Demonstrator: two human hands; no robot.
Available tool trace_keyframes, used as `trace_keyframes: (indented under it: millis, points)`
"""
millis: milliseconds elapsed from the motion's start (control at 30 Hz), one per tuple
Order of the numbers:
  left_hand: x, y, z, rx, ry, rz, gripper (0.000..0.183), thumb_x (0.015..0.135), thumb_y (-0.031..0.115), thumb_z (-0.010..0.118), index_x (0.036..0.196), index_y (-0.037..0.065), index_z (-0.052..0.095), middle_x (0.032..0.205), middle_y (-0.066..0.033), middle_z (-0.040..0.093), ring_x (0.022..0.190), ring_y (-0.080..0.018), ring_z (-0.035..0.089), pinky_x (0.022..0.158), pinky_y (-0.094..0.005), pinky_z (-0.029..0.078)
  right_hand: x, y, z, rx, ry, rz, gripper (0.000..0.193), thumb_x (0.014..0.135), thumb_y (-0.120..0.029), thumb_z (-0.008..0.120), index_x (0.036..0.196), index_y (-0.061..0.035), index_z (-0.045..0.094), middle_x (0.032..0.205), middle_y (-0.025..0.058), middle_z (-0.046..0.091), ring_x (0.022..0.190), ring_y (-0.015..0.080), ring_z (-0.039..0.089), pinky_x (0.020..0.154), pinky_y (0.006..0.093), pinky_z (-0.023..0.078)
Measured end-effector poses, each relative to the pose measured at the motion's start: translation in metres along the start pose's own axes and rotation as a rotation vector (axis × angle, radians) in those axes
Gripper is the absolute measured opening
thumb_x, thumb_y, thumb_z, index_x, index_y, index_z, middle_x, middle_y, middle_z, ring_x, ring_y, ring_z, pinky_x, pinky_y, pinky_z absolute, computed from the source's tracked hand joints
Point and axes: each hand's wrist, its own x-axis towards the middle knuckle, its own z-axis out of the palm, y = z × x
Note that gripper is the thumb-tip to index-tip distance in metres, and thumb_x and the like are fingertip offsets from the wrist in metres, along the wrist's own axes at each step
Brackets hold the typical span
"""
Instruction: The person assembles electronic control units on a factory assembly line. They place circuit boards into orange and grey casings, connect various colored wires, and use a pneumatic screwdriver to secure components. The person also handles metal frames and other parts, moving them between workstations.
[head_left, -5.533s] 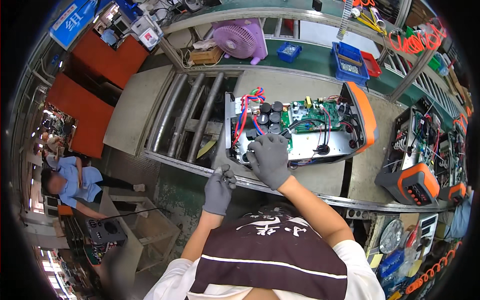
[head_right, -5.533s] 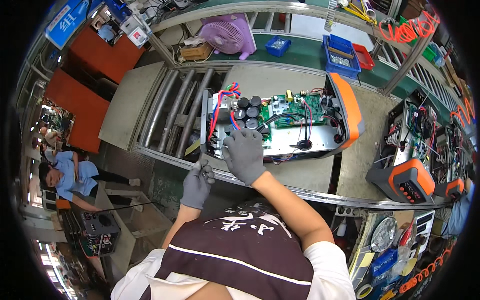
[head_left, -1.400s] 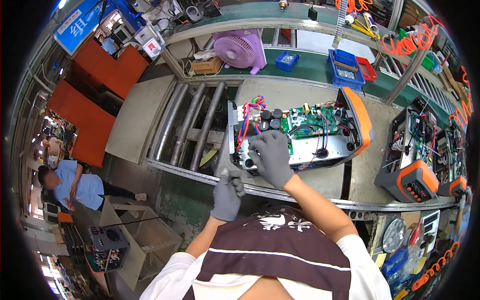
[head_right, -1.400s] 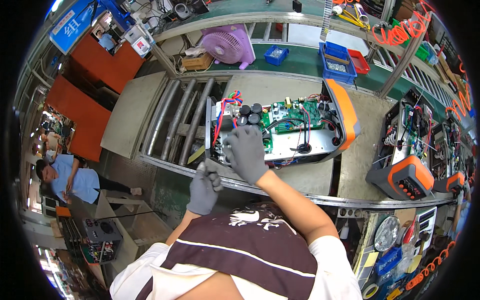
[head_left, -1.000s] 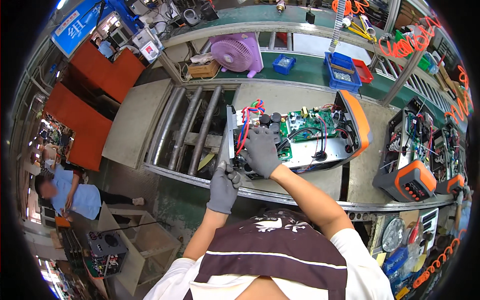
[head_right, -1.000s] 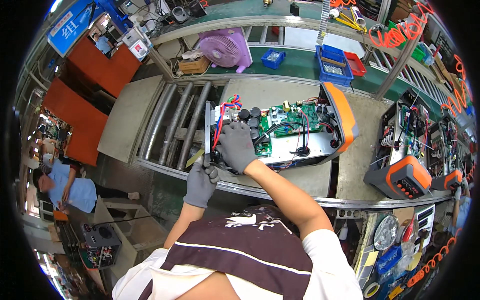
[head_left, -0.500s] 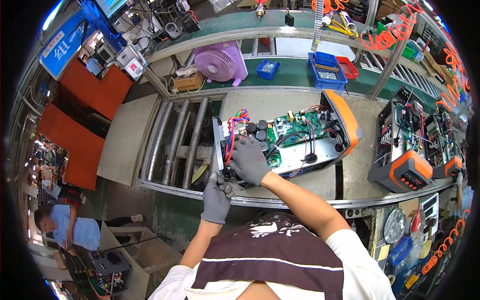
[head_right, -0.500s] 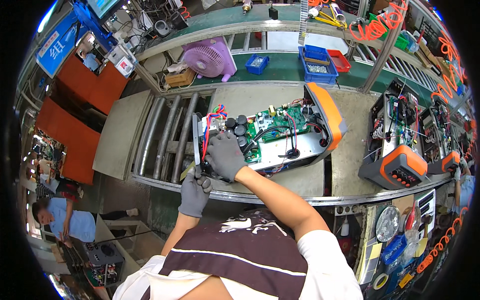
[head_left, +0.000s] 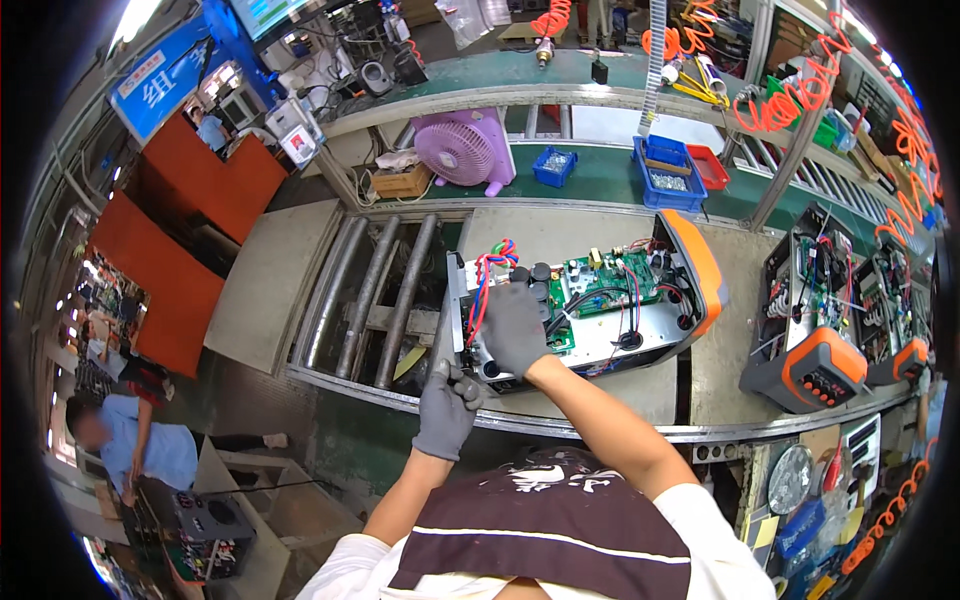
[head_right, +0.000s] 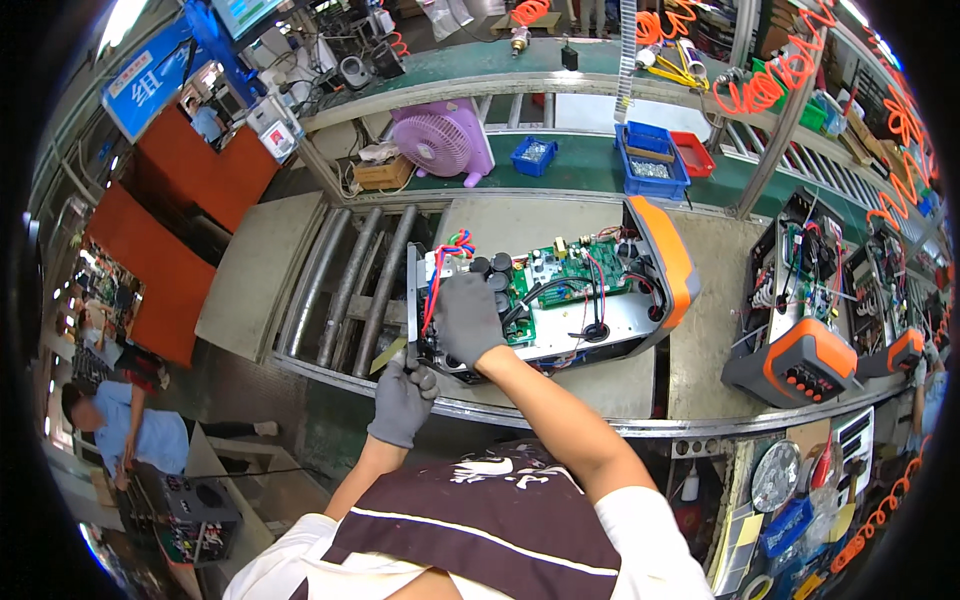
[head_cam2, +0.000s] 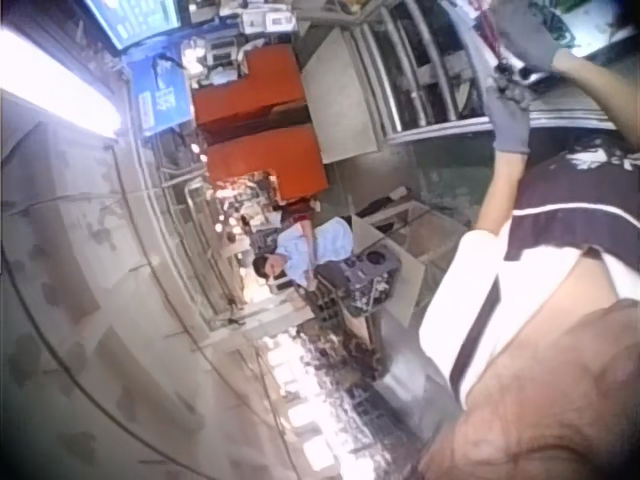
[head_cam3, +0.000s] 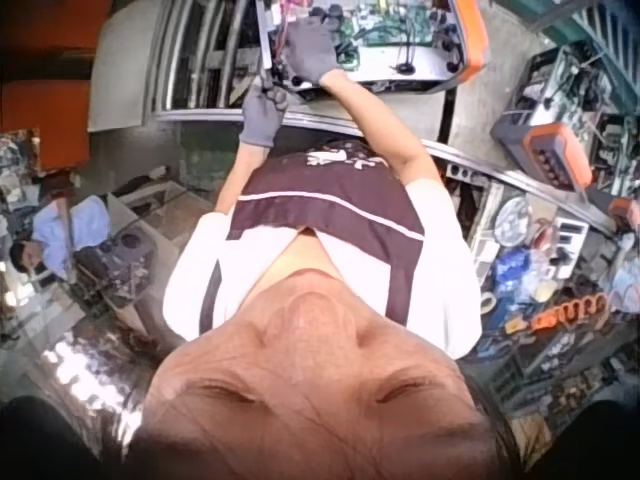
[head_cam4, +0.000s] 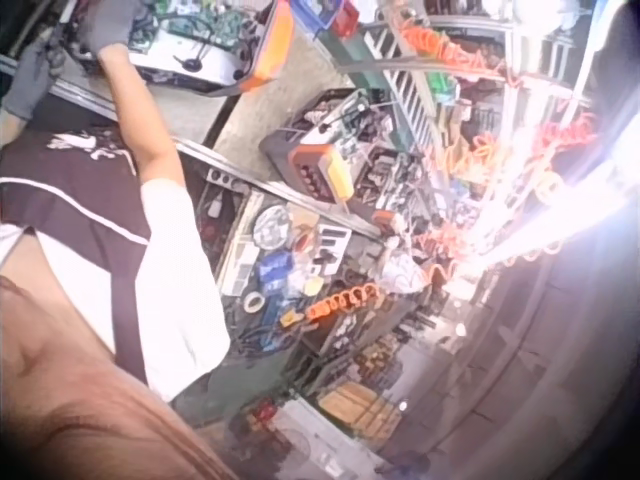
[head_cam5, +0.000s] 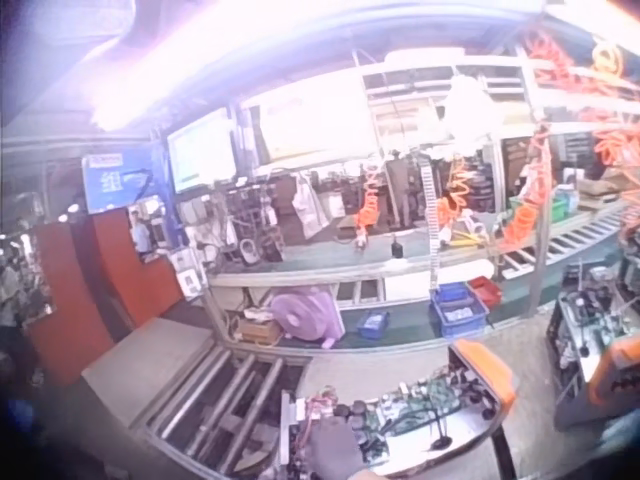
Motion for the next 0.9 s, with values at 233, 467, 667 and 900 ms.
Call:
trace_keyframes:
  millis: [233,467,667,900]
  points:
    - [-0.02,-0.025,-0.005,-0.204,-0.236,-0.124,0.058,0.096,0.044,0.034,0.121,-0.007,0.047,0.107,-0.0188,0.054,0.105,-0.0311,0.053,0.096,-0.0418,0.043,-0.023,0.013,-0.047,0.322,0.216,-0.146,0.018,0.07,-0.015,0.068,0.087,-0.0108,0.061,0.087,0.008,0.057,0.09,0.0279,0.051,0.081,0.0389,0.039]
    - [-0.024,-0.028,0.042,-0.164,-0.231,-0.056,0.072,0.095,0.054,0.029,0.127,-0.009,0.041,0.106,-0.0156,0.056,0.097,-0.0228,0.055,0.09,-0.0334,0.044,-0.065,0.001,-0.07,0.075,-0.172,-0.38,0.01,0.067,-0.029,0.068,0.074,-0.0202,0.068,0.08,-0.0004,0.061,0.085,0.0208,0.055,0.082,0.0382,0.039]
    - [-0.023,-0.033,0.032,-0.067,-0.336,0.046,0.065,0.097,0.051,0.028,0.129,-0.003,0.043,0.113,-0.0105,0.056,0.099,-0.0193,0.057,0.088,-0.0336,0.046,-0.067,-0.015,-0.063,0.136,-0.096,-0.317,0.008,0.066,-0.021,0.068,0.068,-0.0152,0.063,0.084,-0.0078,0.061,0.077,0.0184,0.052,0.076,0.0363,0.038]
    - [-0.032,-0.029,0.035,-0.076,-0.182,0.063,0.057,0.098,0.045,0.031,0.129,0.0,0.042,0.112,-0.0109,0.057,0.105,-0.0207,0.056,0.092,-0.036,0.045,-0.069,-0.015,-0.044,0.267,-0.128,-0.502,0.014,0.067,-0.015,0.066,0.078,-0.0138,0.059,0.09,-0.0014,0.06,0.085,0.0225,0.054,0.074,0.037,0.041]
